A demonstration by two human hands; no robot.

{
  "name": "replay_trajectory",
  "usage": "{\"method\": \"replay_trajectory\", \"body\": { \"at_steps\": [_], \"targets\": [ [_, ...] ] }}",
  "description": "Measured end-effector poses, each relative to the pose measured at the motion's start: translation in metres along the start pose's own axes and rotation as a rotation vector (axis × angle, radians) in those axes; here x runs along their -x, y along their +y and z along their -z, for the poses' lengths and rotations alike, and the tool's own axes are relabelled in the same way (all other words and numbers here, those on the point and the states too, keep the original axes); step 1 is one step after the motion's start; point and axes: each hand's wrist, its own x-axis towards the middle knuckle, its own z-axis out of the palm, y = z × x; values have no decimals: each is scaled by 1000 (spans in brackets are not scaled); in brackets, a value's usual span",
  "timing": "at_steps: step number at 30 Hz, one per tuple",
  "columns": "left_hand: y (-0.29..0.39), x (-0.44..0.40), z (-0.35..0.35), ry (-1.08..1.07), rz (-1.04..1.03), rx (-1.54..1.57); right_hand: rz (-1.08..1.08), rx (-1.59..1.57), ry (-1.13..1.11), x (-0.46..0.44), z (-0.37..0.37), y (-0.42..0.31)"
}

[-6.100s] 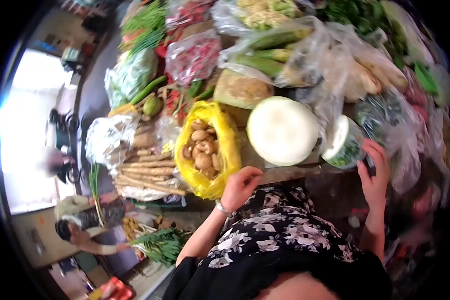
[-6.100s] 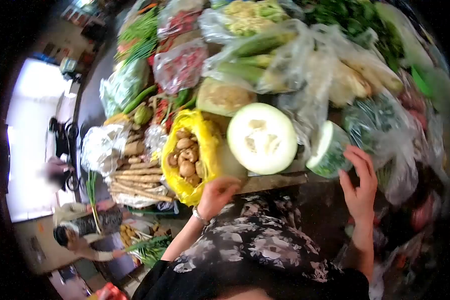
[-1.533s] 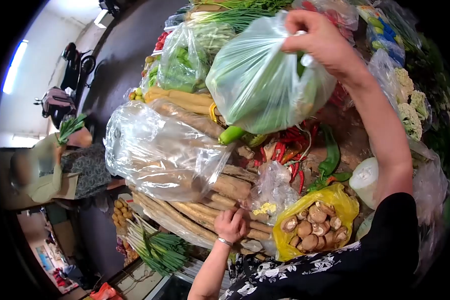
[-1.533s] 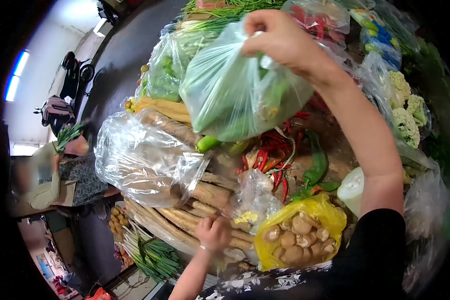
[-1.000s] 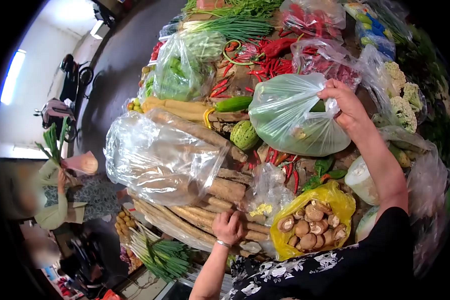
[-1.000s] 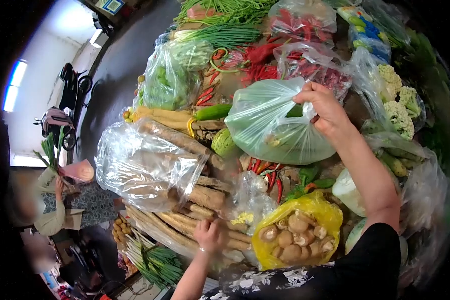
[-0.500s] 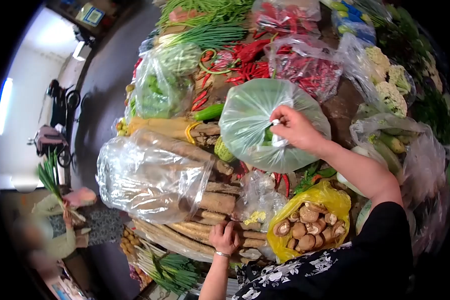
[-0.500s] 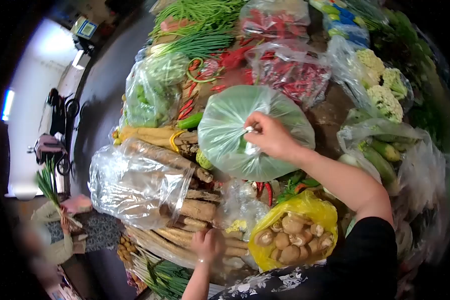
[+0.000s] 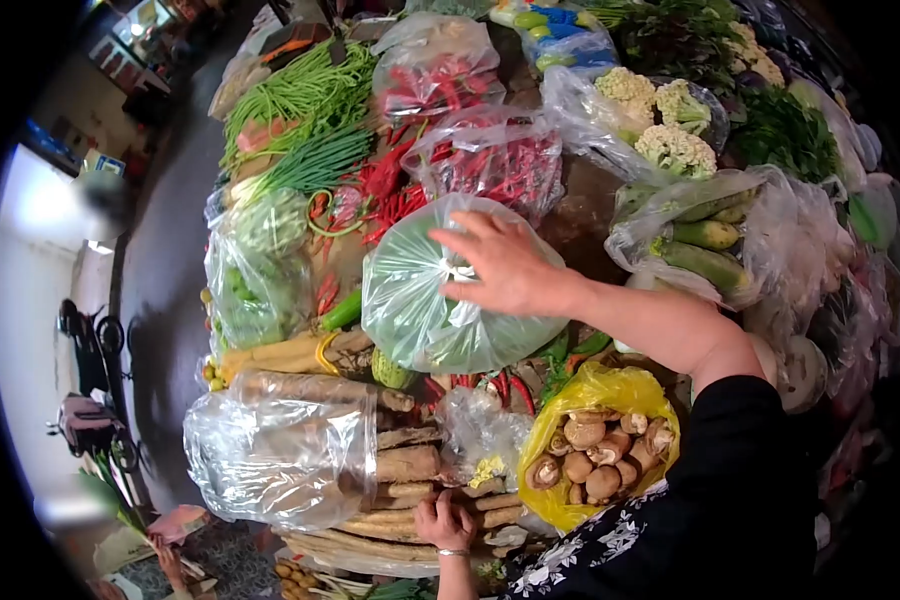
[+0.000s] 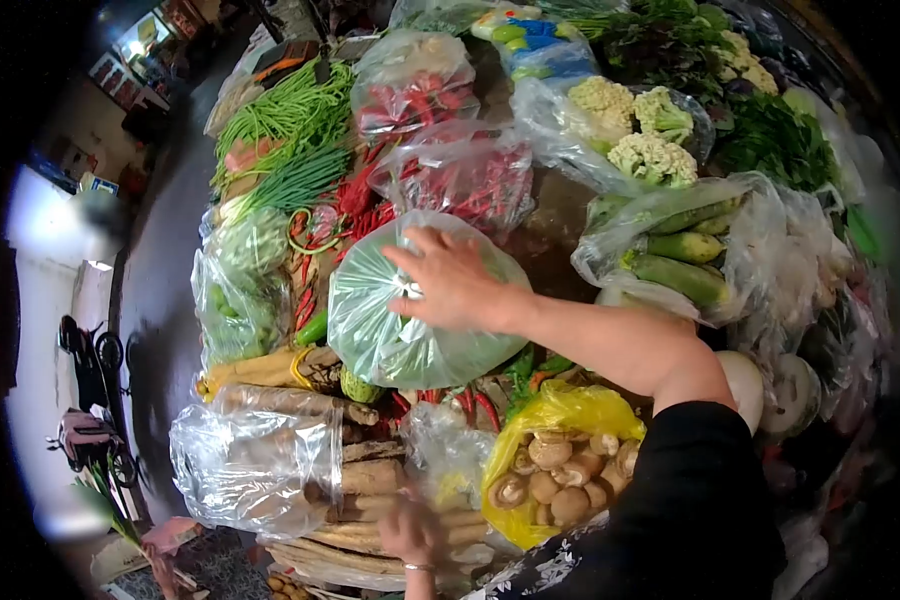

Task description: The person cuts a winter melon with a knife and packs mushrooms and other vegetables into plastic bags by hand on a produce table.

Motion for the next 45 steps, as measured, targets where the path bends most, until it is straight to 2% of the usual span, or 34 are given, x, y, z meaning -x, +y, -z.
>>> {"method": "replay_trajectory", "body": {
  "at_steps": [2, 3, 4, 6, 12, 16, 17, 18, 19, 20, 22, 24, 28, 30, 32, 34, 35, 36, 38, 39, 42, 45],
  "targets": [
    [1, 1, 1, 13, 6, 4, -158, -6, -335, 7, -9, -13],
    [1, 2, 1, 16, 11, -26, -155, -3, -480, 10, -11, -19],
    [1, 3, -1, 18, 15, -54, -163, 3, -467, 16, -26, -17],
    [-3, 7, -2, 5, -2, -12, 20, 204, -198, 27, -65, 0],
    [-8, 9, -2, -36, 5, 19, -55, 114, -300, 30, -50, -9],
    [-9, 10, -6, -14, -3, 2, -42, 179, -227, 32, -57, -7],
    [-7, 7, -6, -210, 350, 296, -12, 235, -45, 35, -71, 3],
    [-1, 2, 1, -51, 42, 98, 7, 254, 45, 33, -82, 4],
    [5, -1, 7, -65, 69, 100, -19, 213, 7, 32, -87, 10],
    [6, -6, 10, -37, -1, 80, 10, 258, 25, 32, -87, 10],
    [11, -10, 22, -72, 75, 73, -30, 421, -41, 27, -87, 1],
    [10, -10, 25, 6, 21, 71, -6, 468, -29, 23, -93, 5],
    [10, -6, 27, -29, 81, 85, 19, 463, -46, 20, -93, 9],
    [6, -3, 25, -40, 62, 105, -61, 428, -143, 18, -88, 6],
    [5, -4, 25, -50, 55, 88, -61, 420, -148, 15, -85, 9],
    [5, -3, 33, -66, 87, 193, -118, 282, -194, 12, -79, 2],
    [5, 1, 36, 14, 66, 234, -105, 339, -93, 14, -80, -4],
    [6, 8, 40, 92, 47, 275, -91, 348, -93, 19, -79, -19],
    [14, 25, 63, 131, 58, 279, 222, 280, 45, 31, -83, -52],
    [16, 38, 69, 139, 110, 315, 239, 125, -19, 38, -90, -79],
    [18, 81, 88, 142, 229, 373, 342, -72, -207, 49, -112, -175],
    [13, 126, 107, 53, 285, 429, 474, -60, -179, 42, -165, -238]
  ]
}}
